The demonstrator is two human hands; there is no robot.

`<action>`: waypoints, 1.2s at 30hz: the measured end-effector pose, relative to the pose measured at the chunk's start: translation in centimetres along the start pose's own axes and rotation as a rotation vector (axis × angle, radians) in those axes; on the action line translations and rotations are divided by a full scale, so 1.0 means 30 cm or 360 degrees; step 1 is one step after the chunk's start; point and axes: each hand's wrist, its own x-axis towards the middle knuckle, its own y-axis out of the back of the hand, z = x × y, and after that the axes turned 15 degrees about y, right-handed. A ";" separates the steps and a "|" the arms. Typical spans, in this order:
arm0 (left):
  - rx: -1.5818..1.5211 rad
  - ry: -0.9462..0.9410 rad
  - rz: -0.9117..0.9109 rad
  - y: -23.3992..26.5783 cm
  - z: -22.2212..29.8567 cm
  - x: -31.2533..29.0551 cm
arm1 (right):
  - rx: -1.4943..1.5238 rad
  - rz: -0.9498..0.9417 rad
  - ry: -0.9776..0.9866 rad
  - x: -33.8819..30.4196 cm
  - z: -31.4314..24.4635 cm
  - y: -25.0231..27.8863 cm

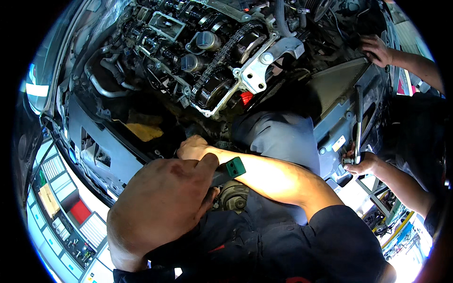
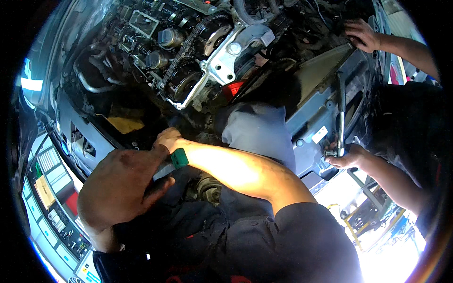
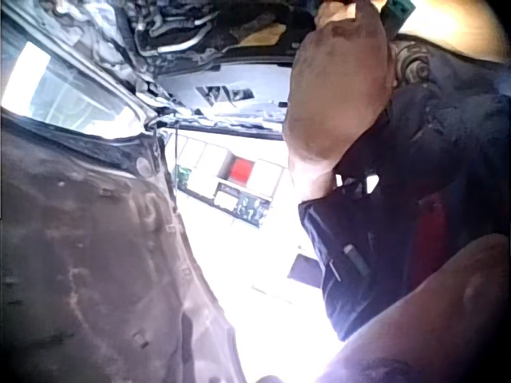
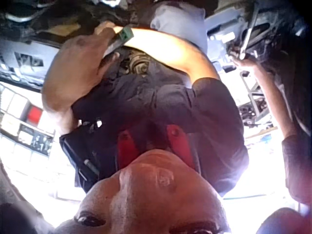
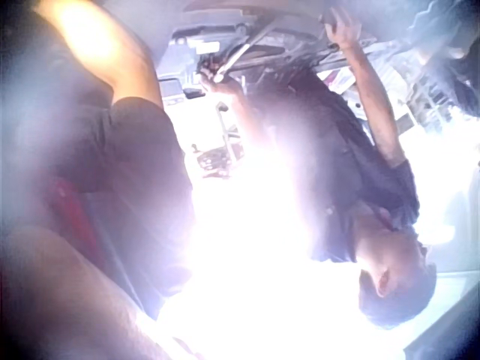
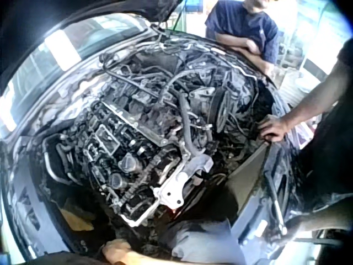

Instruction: The person uses a small green tool to manipulate components within the exposed engine bay while another person assists nearby. The camera wearer repeatedly positions and adjusts the tool against the timing chain and camshaft area, then briefly places the tool on the vehicle's hood before resuming work.

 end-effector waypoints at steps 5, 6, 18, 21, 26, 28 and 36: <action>-0.0421 -0.0384 0.0582 0.002 0.010 0.056 | -0.0191 0.0086 0.0304 -0.070 0.097 0.024; -0.0498 -0.0432 0.0685 0.005 0.014 0.043 | -0.0209 0.0085 0.0359 -0.080 0.083 0.018; -0.0398 -0.0217 0.0778 0.026 0.038 0.028 | -0.0286 0.0172 0.0538 -0.127 0.126 -0.026; -0.0428 -0.0113 0.0535 0.046 0.049 0.028 | -0.0295 0.0221 0.0534 -0.140 0.165 -0.034; -0.0300 -0.0110 0.0670 0.040 0.024 0.016 | -0.0398 0.0230 0.0605 -0.131 0.138 -0.025; -0.0336 -0.0110 0.0687 0.064 0.021 0.011 | -0.0421 0.0240 0.0608 -0.162 0.154 -0.027; -0.0552 -0.0267 0.0749 0.038 0.001 0.026 | -0.0503 0.0187 0.0633 -0.167 0.139 -0.028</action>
